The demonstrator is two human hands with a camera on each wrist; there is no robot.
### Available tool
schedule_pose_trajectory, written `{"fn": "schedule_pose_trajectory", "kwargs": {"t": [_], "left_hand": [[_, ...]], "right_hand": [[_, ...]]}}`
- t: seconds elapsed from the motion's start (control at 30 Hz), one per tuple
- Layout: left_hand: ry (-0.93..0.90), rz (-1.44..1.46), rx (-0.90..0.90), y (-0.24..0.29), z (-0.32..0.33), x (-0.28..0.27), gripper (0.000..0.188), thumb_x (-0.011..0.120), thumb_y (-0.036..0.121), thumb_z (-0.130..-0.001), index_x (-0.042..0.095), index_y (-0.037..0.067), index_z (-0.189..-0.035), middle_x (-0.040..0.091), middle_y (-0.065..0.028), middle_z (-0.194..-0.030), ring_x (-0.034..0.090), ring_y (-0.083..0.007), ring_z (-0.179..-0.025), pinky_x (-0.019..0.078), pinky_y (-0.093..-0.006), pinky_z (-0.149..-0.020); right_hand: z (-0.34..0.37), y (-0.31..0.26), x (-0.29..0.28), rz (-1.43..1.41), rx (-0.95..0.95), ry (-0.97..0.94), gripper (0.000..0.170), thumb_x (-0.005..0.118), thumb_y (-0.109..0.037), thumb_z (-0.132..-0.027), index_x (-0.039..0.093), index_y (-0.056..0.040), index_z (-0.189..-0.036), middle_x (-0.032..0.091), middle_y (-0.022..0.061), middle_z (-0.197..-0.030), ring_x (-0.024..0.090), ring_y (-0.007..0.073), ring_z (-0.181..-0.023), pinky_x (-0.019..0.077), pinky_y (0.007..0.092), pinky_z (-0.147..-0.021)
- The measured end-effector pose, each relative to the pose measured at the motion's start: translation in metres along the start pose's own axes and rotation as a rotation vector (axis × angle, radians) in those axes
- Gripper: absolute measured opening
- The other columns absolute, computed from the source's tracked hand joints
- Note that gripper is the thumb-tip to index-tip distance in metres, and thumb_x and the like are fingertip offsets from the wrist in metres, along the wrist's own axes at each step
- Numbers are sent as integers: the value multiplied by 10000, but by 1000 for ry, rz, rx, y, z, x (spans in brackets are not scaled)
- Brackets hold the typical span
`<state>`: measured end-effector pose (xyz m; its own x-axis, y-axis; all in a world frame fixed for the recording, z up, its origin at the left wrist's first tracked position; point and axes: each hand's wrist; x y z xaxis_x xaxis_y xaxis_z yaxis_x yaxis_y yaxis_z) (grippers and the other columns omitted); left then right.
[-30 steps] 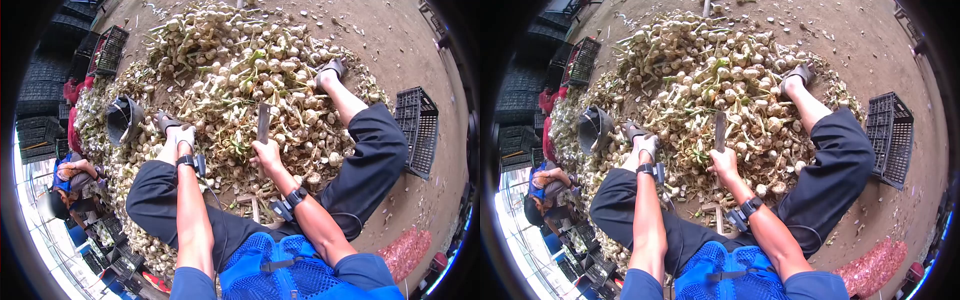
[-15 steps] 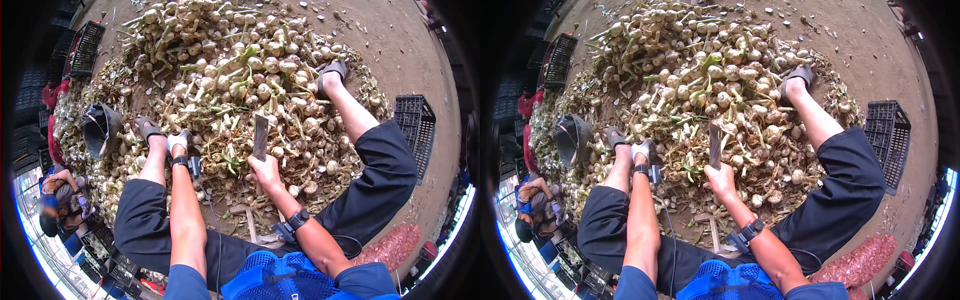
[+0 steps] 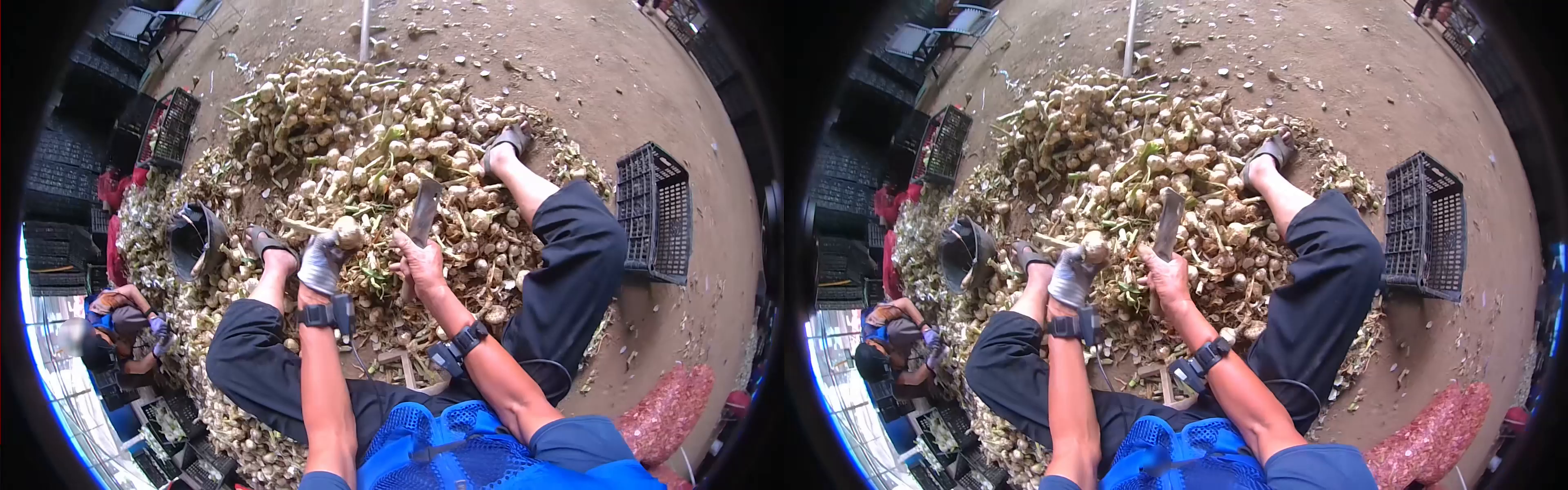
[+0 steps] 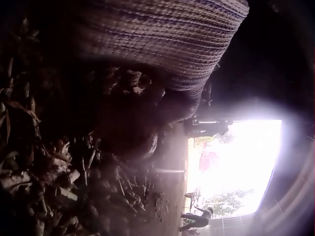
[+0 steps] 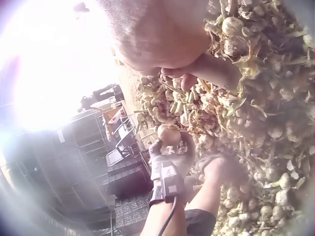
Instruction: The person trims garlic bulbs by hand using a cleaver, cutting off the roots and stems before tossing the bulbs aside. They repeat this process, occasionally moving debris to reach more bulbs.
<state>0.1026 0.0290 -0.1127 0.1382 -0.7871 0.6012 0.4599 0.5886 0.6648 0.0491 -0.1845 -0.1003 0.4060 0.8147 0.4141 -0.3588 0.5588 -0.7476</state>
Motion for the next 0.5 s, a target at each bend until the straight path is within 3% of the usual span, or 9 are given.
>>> {"fn": "schedule_pose_trajectory", "kwargs": {"t": [0.07,0.1,0.17,0.27,0.33,0.37,0.43,0.47,0.5], "left_hand": [[-32,-109,-8,2,38,69,302,678,239,-887,658,34,-1108,691,-111,-1093,672,-271,-1029,578,-468,-892],[-38,-144,-25,-1,54,92,331,669,262,-895,655,30,-1132,695,-99,-1087,673,-257,-1031,577,-447,-899],[9,-6,-81,-18,57,98,351,606,311,-966,653,21,-1157,702,-83,-1069,689,-202,-916,592,-377,-782],[92,-25,-57,-26,64,107,343,593,331,-986,668,24,-1118,713,-51,-974,683,-193,-788,577,-362,-676],[126,-335,-63,-21,75,105,369,643,398,-958,683,41,-1042,707,-37,-845,642,-179,-678,535,-340,-610],[125,-337,-59,-17,80,103,369,643,398,-958,683,41,-1042,707,-37,-845,642,-179,-678,535,-340,-610],[393,-1228,103,-2,95,107,439,737,475,-869,676,50,-963,678,-55,-733,588,-178,-598,494,-338,-571],[459,-1388,404,0,100,100,511,827,498,-765,658,53,-951,662,-79,-728,563,-178,-597,480,-339,-569],[503,-1577,441,18,119,129,583,880,465,-688,653,44,-1023,681,-103,-857,621,-225,-726,519,-360,-685]], "right_hand": [[9,-23,2,-46,-50,-198,352,793,-361,-863,667,-33,-871,555,-33,-597,477,40,-456,575,283,-552],[14,-30,4,-27,-79,-227,356,788,-382,-867,652,-54,-838,542,-44,-580,462,38,-458,505,251,-496],[21,-40,-1,-21,-113,-318,359,801,-410,-851,648,-94,-771,523,-53,-561,444,41,-454,372,218,-454],[25,-46,-7,-31,-70,-309,371,801,-427,-846,642,-103,-764,530,-52,-564,460,38,-472,335,225,-445],[25,-45,-9,-49,-69,-322,366,803,-422,-844,644,-99,-780,533,-51,-575,465,41,-476,351,228,-444],[24,-44,-10,-65,-63,-332,361,805,-417,-843,647,-96,-796,537,-50,-586,470,44,-479,367,231,-442],[29,-52,-7,-138,25,-332,354,805,-409,-844,650,-92,-815,542,-48,-601,471,49,-478,383,234,-443],[31,-54,-5,-209,116,-329,348,805,-401,-845,653,-88,-834,546,-45,-616,471,55,-477,399,236,-443],[30,-52,-6,-212,121,-329,348,805,-401,-845,653,-88,-834,546,-45,-616,471,55,-477,399,236,-443]]}}
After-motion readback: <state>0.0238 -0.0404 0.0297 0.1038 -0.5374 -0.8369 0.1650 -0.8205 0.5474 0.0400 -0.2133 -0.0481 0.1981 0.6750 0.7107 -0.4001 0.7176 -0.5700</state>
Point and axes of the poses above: each hand's wrist, its own z-axis away from the middle knuckle, its own x-axis out of the palm, y = z × x
